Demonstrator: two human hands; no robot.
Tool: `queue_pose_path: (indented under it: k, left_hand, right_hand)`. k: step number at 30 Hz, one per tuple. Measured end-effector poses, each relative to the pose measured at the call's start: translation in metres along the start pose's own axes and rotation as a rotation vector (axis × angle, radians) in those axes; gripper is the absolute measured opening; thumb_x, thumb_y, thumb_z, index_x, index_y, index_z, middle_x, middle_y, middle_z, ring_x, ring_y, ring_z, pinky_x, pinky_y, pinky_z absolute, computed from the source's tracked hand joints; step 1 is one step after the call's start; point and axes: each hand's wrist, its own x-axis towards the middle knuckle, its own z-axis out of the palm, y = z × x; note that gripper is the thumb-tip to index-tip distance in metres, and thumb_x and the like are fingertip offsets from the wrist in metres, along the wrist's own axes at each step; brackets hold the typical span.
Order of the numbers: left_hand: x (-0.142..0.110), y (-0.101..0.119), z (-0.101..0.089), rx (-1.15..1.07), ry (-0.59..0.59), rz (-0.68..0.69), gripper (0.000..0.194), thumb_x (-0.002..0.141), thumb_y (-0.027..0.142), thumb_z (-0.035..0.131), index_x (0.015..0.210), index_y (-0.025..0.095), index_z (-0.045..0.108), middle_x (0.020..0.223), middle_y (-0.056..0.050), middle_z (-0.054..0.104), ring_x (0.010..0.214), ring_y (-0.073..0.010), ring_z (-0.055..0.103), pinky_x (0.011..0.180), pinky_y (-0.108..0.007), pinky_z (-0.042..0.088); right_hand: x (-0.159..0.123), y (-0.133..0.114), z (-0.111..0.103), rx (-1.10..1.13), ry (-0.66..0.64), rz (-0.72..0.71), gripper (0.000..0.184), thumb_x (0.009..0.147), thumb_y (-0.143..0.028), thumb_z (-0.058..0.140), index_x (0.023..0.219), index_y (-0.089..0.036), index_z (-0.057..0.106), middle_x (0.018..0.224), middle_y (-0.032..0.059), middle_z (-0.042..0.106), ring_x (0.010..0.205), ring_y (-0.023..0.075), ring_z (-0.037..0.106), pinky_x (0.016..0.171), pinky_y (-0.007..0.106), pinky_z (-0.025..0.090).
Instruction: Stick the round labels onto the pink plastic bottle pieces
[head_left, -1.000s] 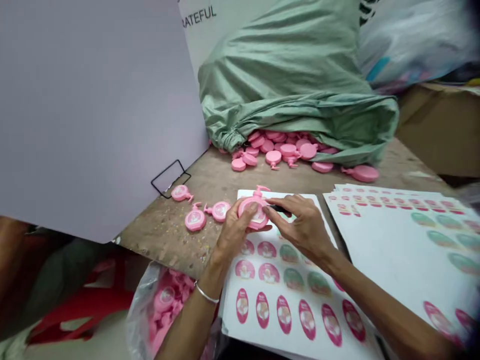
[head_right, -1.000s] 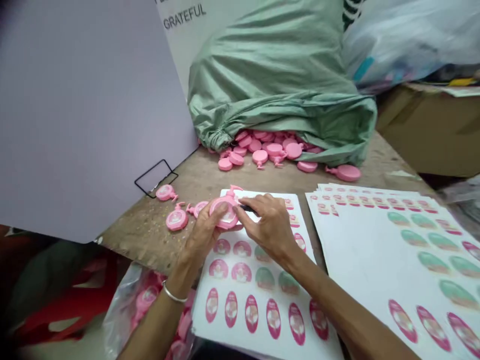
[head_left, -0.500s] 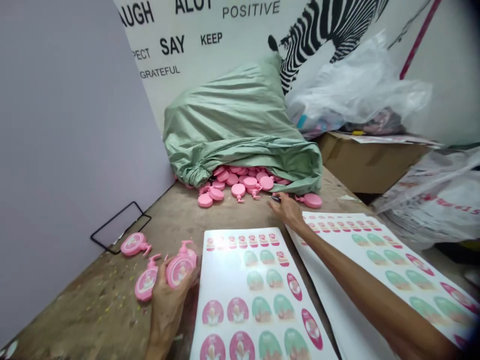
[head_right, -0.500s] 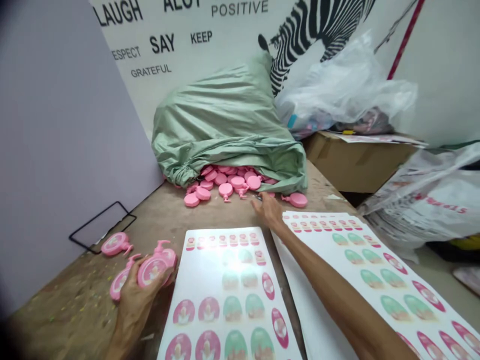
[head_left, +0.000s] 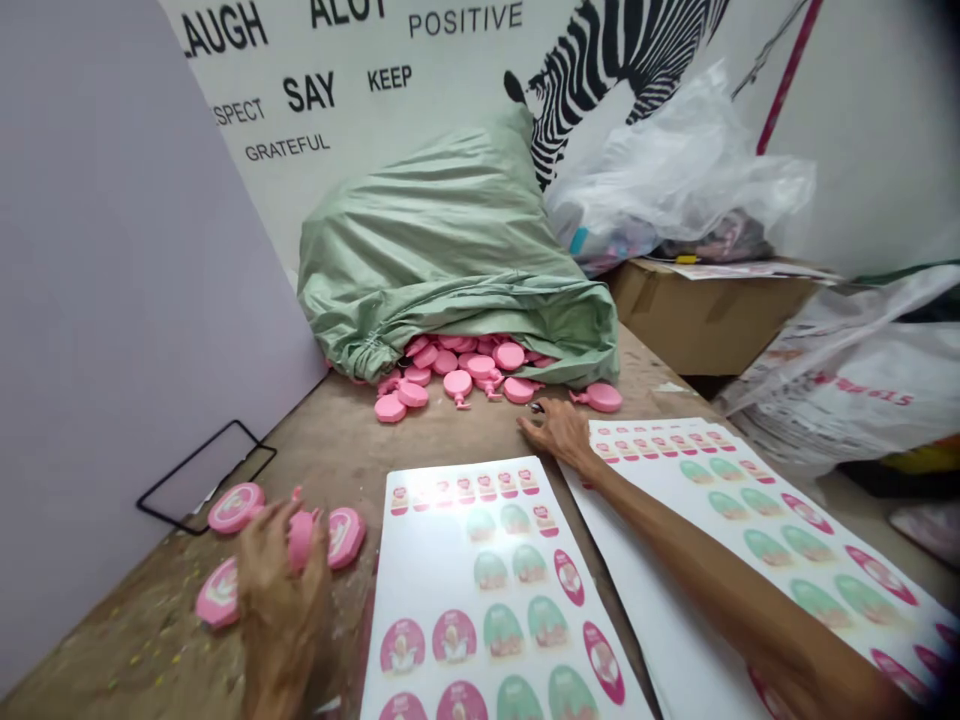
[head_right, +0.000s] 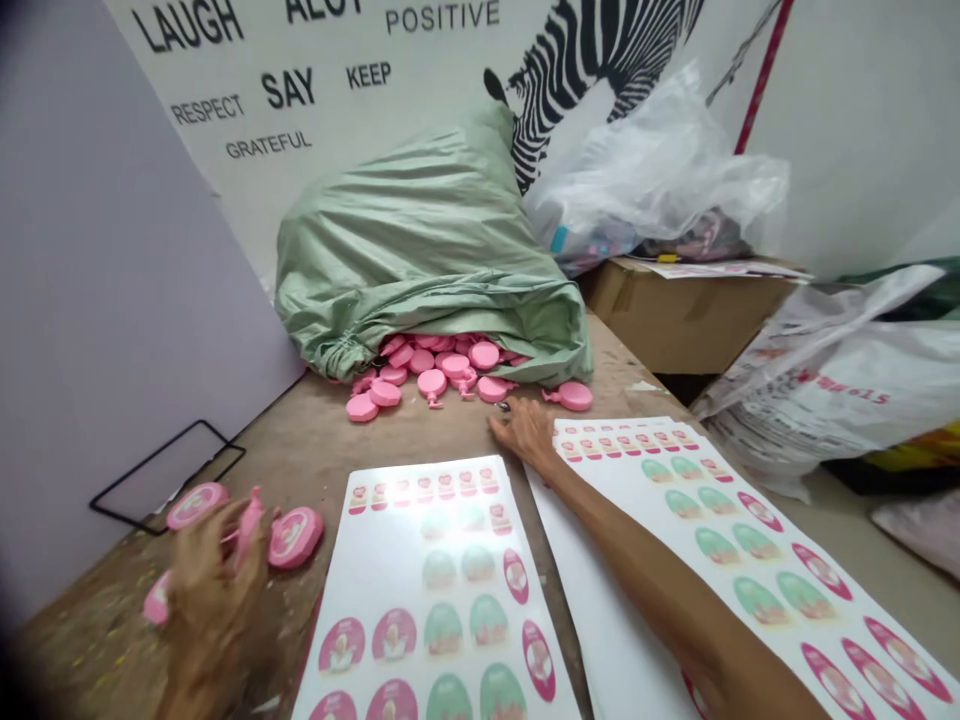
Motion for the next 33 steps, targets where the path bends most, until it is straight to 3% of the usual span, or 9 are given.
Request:
queue_pose_path:
  k: [2, 4, 9, 14, 18, 20, 25, 30, 33]
  left_hand:
    - [-0.004, 0.021, 0.003, -0.127, -0.076, 0.004, 0.033, 0.087, 0.046, 0.049, 0.098, 0.017, 0.063, 0.106, -0.012, 0.063, 0.097, -0.0254, 0.061, 0.079, -0.038, 0.053]
    - [-0.012, 0.038, 0.008, -0.233, -0.178, 0.019, 0.029, 0.089, 0.043, 0.049, 0.092, 0.018, 0.064, 0.098, -0.009, 0.066, 0.082, -0.0203, 0.063, 0.066, -0.031, 0.054]
    - [-0.036, 0.053, 0.012, -0.347, -0.258, 0.13, 0.024, 0.089, 0.037, 0.052, 0.092, 0.019, 0.067, 0.096, -0.008, 0.068, 0.088, -0.0193, 0.065, 0.073, -0.029, 0.054]
    - [-0.045, 0.049, 0.005, -0.402, -0.386, -0.046, 0.027, 0.087, 0.041, 0.053, 0.089, 0.019, 0.069, 0.09, -0.007, 0.069, 0.078, -0.0197, 0.066, 0.069, -0.029, 0.053]
    - [-0.034, 0.059, 0.008, -0.531, -0.463, -0.325, 0.037, 0.082, 0.052, 0.057, 0.085, 0.018, 0.07, 0.08, -0.006, 0.068, 0.072, -0.0203, 0.065, 0.067, -0.03, 0.053]
    - [-0.029, 0.07, 0.012, -0.683, -0.542, -0.441, 0.043, 0.079, 0.057, 0.059, 0.088, 0.016, 0.069, 0.088, -0.008, 0.069, 0.076, -0.0204, 0.065, 0.069, -0.031, 0.054]
    - [-0.035, 0.1, 0.014, -1.242, -0.94, -0.659, 0.05, 0.084, 0.055, 0.059, 0.114, 0.016, 0.064, 0.111, -0.013, 0.067, 0.093, -0.022, 0.066, 0.081, -0.033, 0.052]
    - [-0.063, 0.116, 0.003, -1.574, -1.173, -0.947, 0.062, 0.085, 0.064, 0.048, 0.116, 0.013, 0.063, 0.109, -0.016, 0.069, 0.1, -0.028, 0.066, 0.083, -0.04, 0.053]
    - [-0.066, 0.12, -0.008, -1.671, -1.165, -0.959, 0.057, 0.085, 0.059, 0.052, 0.117, 0.013, 0.061, 0.11, -0.017, 0.069, 0.103, -0.0293, 0.065, 0.087, -0.043, 0.053]
  right_hand:
    - [-0.008, -0.003, -0.005, 0.0, -0.018, -0.012, 0.053, 0.08, -0.056, 0.058, 0.119, -0.02, 0.057, 0.115, 0.0124, 0.067, 0.112, 0.0297, 0.058, 0.09, 0.039, 0.04]
    - [-0.004, -0.007, -0.01, 0.001, -0.021, 0.016, 0.059, 0.081, -0.059, 0.056, 0.123, -0.018, 0.053, 0.114, 0.0152, 0.067, 0.11, 0.0312, 0.059, 0.088, 0.04, 0.042]
    - [0.031, -0.023, -0.021, 0.037, -0.048, 0.082, 0.065, 0.08, -0.066, 0.053, 0.122, -0.016, 0.052, 0.113, 0.0189, 0.067, 0.11, 0.0333, 0.061, 0.087, 0.042, 0.044]
    - [0.037, -0.038, -0.025, 0.105, -0.133, 0.032, 0.065, 0.076, -0.065, 0.058, 0.113, -0.01, 0.058, 0.106, 0.024, 0.068, 0.099, 0.0359, 0.065, 0.077, 0.043, 0.047]
    - [-0.014, -0.05, -0.042, 0.206, -0.162, -0.265, 0.06, 0.077, -0.051, 0.062, 0.126, -0.018, 0.053, 0.117, 0.0128, 0.066, 0.103, 0.0268, 0.064, 0.082, 0.034, 0.047]
    - [-0.053, -0.056, -0.06, 0.256, -0.183, -0.449, 0.072, 0.073, -0.045, 0.068, 0.137, -0.023, 0.044, 0.129, 0.0085, 0.06, 0.112, 0.0235, 0.059, 0.092, 0.032, 0.044]
    - [-0.148, -0.064, -0.109, 0.346, -0.206, -0.962, 0.064, 0.071, -0.035, 0.069, 0.13, -0.021, 0.05, 0.115, 0.0093, 0.065, 0.102, 0.0243, 0.059, 0.095, 0.041, 0.039]
    - [-0.189, -0.063, -0.114, 0.488, -0.092, -0.985, 0.065, 0.072, -0.028, 0.068, 0.132, -0.018, 0.045, 0.108, 0.0099, 0.064, 0.093, 0.0228, 0.057, 0.086, 0.039, 0.043]
    - [-0.194, -0.068, -0.11, 0.52, 0.032, -0.939, 0.067, 0.078, -0.038, 0.068, 0.137, -0.019, 0.042, 0.11, 0.0103, 0.063, 0.095, 0.0234, 0.057, 0.084, 0.037, 0.042]
